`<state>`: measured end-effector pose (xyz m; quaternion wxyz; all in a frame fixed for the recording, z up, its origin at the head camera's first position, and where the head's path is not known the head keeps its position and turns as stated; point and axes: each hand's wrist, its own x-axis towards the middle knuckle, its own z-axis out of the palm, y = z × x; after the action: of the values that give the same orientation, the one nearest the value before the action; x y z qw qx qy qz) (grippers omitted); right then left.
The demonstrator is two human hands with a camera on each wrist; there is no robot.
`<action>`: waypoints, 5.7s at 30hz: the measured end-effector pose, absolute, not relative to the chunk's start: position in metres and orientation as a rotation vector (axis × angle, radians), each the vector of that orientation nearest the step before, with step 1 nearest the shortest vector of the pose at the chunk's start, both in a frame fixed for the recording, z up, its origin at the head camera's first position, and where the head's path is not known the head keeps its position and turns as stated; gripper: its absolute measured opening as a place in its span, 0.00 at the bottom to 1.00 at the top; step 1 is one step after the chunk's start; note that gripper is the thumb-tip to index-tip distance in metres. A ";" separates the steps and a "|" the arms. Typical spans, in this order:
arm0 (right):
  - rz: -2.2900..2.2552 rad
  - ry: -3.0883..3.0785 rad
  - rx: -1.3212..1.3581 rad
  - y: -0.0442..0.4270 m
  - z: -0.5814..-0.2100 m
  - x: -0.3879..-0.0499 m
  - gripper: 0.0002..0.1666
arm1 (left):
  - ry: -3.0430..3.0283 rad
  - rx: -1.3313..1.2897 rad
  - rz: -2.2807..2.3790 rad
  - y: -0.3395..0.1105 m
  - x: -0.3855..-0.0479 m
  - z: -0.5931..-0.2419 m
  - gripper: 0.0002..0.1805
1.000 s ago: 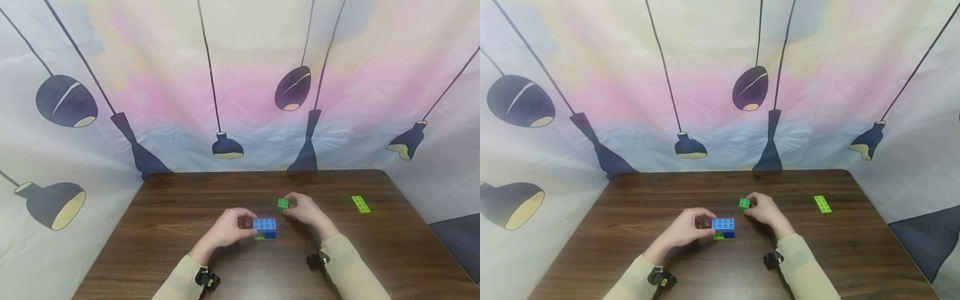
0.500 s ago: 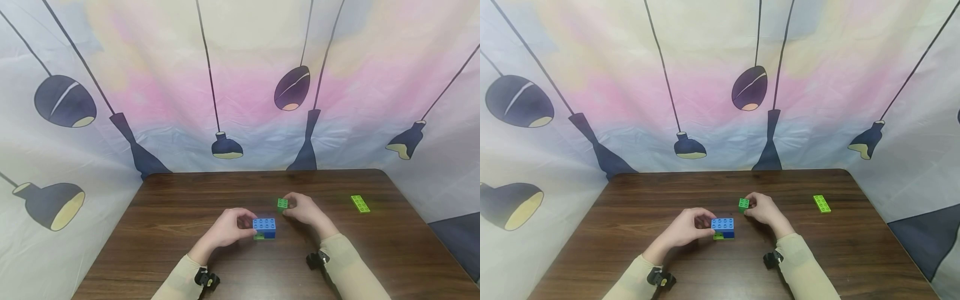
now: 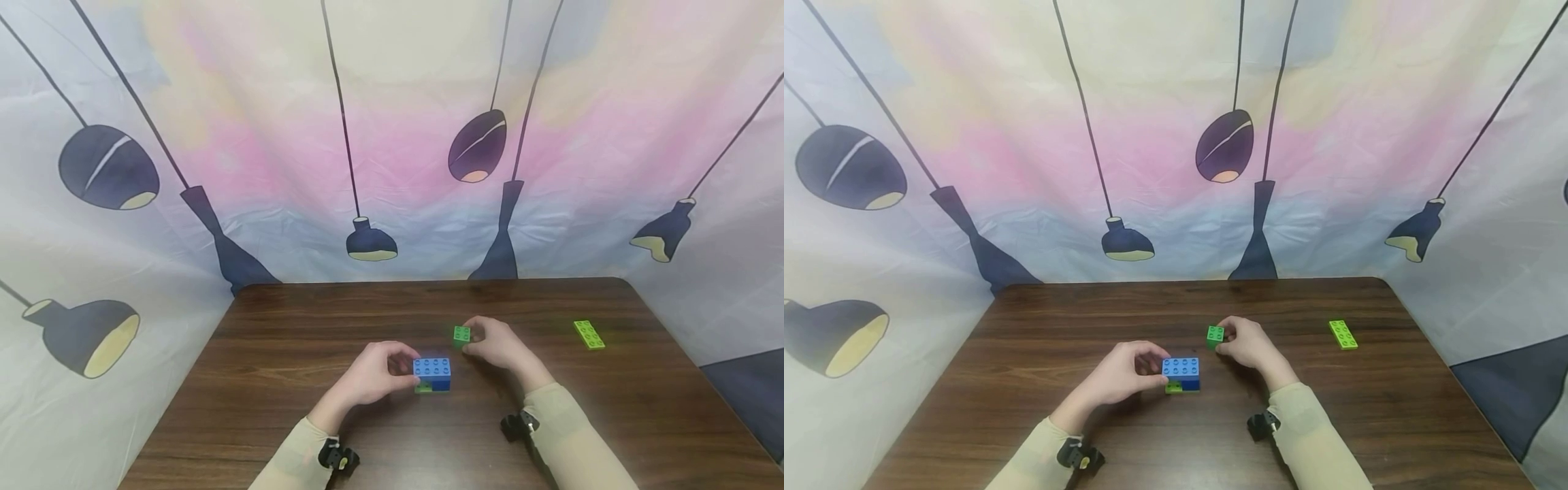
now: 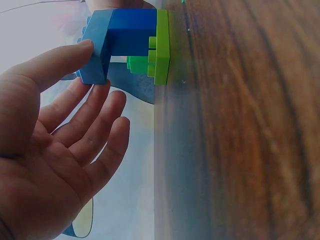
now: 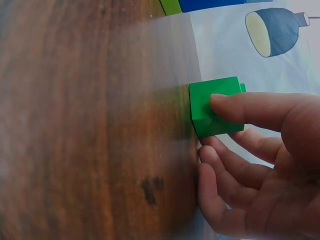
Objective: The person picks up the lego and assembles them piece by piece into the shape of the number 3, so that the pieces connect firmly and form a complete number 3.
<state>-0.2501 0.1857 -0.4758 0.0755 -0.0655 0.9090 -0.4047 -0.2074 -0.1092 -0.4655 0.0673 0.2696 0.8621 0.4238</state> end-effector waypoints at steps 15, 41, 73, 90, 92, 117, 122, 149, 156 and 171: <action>-1.220 2.724 -0.200 0.186 -0.476 -0.248 0.21 | 2.590 0.806 1.279 -0.110 -0.207 -0.467 0.17; -1.182 2.763 -0.247 0.186 -0.476 -0.247 0.20 | 2.590 0.799 1.276 -0.110 -0.207 -0.465 0.17; -1.394 2.691 -0.366 0.187 -0.463 -0.217 0.24 | 2.590 0.785 1.272 -0.111 -0.206 -0.468 0.18; -1.396 2.645 -0.616 0.179 -0.459 -0.210 0.23 | 2.574 0.779 1.280 -0.110 -0.206 -0.466 0.17; -1.386 2.630 -0.669 0.179 -0.459 -0.210 0.23 | 2.571 0.773 1.284 -0.110 -0.206 -0.466 0.17; -1.295 2.591 -0.871 0.179 -0.460 -0.212 0.21 | 2.570 0.789 1.288 -0.110 -0.207 -0.466 0.17; -1.287 2.591 -0.858 0.179 -0.460 -0.211 0.21 | 2.569 0.789 1.291 -0.110 -0.207 -0.466 0.17; -1.249 2.601 -0.866 0.180 -0.457 -0.210 0.25 | 2.570 0.802 1.286 -0.110 -0.207 -0.466 0.17; -1.306 2.621 -0.871 0.184 -0.452 -0.210 0.25 | 2.556 0.807 1.300 -0.110 -0.208 -0.467 0.17; -1.335 2.705 -0.838 0.182 -0.445 -0.208 0.19 | 2.552 0.816 1.311 -0.111 -0.208 -0.467 0.16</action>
<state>-0.2077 0.1821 -0.4450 0.0054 -0.2678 0.8640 -0.4264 -0.2079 -0.1110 -0.4665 0.0792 0.2727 0.8529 0.4380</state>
